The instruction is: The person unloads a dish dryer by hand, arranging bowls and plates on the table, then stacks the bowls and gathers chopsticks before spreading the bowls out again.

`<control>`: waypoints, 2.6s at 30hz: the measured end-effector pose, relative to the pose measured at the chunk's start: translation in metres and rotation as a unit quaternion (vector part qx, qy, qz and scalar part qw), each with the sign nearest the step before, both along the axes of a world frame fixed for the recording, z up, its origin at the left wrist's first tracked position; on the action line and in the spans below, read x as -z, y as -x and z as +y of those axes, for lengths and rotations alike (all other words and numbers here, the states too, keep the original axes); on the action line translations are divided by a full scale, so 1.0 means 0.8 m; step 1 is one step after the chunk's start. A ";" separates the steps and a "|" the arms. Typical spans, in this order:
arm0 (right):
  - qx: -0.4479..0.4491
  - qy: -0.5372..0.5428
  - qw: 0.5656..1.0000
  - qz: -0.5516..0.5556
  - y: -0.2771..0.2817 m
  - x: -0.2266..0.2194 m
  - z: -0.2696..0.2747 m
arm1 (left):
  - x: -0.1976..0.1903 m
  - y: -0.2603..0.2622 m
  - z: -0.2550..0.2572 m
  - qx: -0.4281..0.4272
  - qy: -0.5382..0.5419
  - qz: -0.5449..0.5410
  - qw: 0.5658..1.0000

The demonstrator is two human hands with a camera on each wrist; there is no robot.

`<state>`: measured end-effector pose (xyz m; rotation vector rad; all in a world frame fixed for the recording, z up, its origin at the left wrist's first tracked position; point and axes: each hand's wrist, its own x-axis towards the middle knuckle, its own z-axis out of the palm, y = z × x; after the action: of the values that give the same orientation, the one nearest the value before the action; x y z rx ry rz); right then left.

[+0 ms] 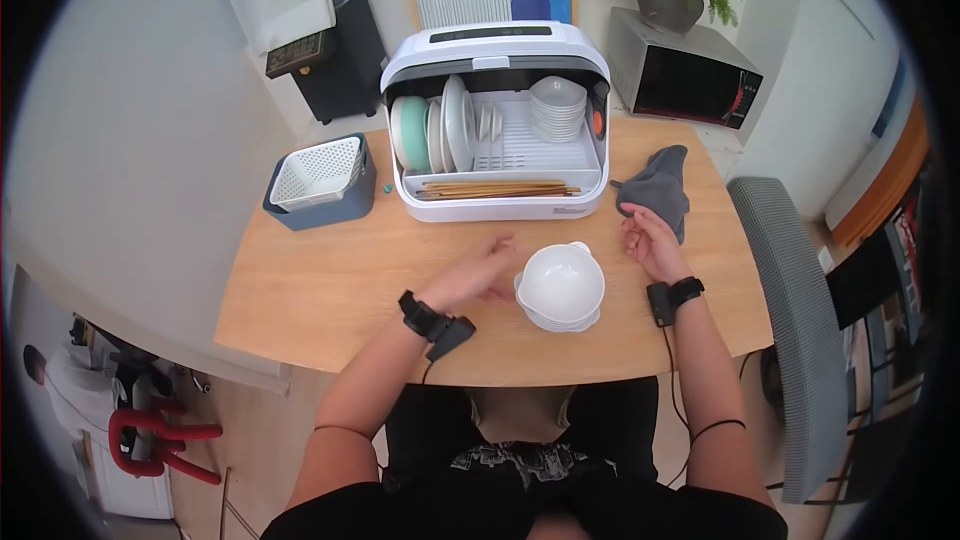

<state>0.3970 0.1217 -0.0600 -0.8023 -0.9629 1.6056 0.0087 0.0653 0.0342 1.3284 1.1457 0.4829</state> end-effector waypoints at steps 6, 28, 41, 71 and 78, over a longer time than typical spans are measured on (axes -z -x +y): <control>0.019 0.006 0.999 0.050 -0.005 0.004 0.003 | 0.028 -0.042 -0.045 -0.005 0.153 -0.212 0.965; 0.031 -0.013 0.998 0.054 -0.005 0.008 0.004 | 0.011 0.055 -0.007 -0.019 -0.265 0.051 0.963; 0.020 -0.023 0.998 0.051 -0.007 0.011 0.005 | -0.013 -0.010 -0.020 0.034 -0.362 0.376 0.852; 0.035 -0.016 0.998 -0.041 0.013 -0.002 0.000 | -0.028 0.083 -0.009 -0.079 -0.333 0.115 0.933; -0.051 -0.319 0.855 -0.407 0.171 -0.102 -0.040 | 0.010 0.143 -0.042 -0.129 -0.285 0.350 0.883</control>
<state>0.2602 0.0898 0.0212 -0.9602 -2.0348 0.8664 -0.1055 0.0317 0.0261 1.9609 1.8926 0.5782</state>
